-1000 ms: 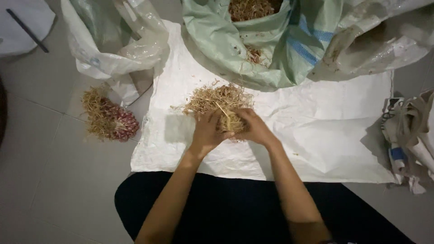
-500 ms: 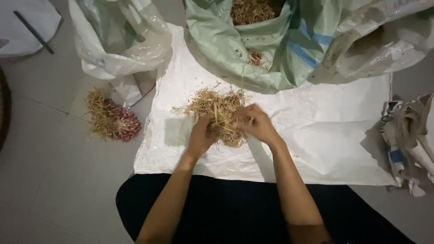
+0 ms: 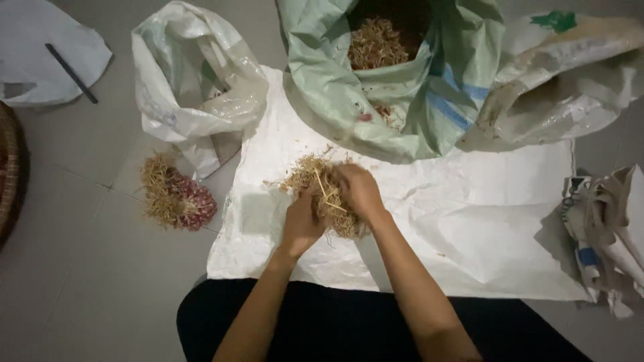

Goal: The person sits on the floor and sorts a mixture of shallots and straw. They transfer the mixture from a large sack onto a white sack, then manually separate the shallots from the straw, placing the shallots into a woven basket.

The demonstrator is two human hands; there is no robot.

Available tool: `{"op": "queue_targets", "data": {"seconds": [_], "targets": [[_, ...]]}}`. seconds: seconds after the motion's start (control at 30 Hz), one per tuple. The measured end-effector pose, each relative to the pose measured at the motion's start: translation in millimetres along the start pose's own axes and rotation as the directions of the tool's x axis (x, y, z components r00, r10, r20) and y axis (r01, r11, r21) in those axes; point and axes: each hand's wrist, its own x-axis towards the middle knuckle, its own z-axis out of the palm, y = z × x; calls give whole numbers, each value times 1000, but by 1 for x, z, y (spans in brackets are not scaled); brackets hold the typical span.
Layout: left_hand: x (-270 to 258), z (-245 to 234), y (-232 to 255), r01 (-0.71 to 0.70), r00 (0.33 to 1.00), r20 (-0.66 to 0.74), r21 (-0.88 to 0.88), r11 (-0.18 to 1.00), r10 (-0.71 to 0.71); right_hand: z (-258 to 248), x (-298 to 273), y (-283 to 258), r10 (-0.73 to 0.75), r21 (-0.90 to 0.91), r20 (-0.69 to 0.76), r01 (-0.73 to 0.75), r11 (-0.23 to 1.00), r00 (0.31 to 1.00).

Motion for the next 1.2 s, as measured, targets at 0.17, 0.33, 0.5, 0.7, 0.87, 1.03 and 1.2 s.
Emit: {"op": "queue_targets", "data": {"seconds": [0.17,0.33,0.5,0.7,0.87,1.03,1.2], "targets": [[12,-20,13,-109,994,22,-55,993,110,-29,-27,-2,80,-292,245,-6,956,966],[30,-32,15,-147,988,62,155,977,139,-79,-13,7,145,-178,194,-111,978,970],[76,-37,25,-164,985,-22,163,973,170,-124,55,1,72,-90,-84,-80,993,994],[167,-34,67,-261,903,-308,162,952,300,-110,206,59,-20,-103,-340,-16,995,940],[227,-26,81,-237,840,-421,280,930,341,-73,306,109,-8,-233,-346,-77,969,938],[266,-14,81,-149,844,-423,408,901,331,-66,336,117,530,-527,30,-437,729,847],[305,-2,84,70,908,-407,391,918,104,-76,354,125,605,-625,106,-420,658,789]]}}
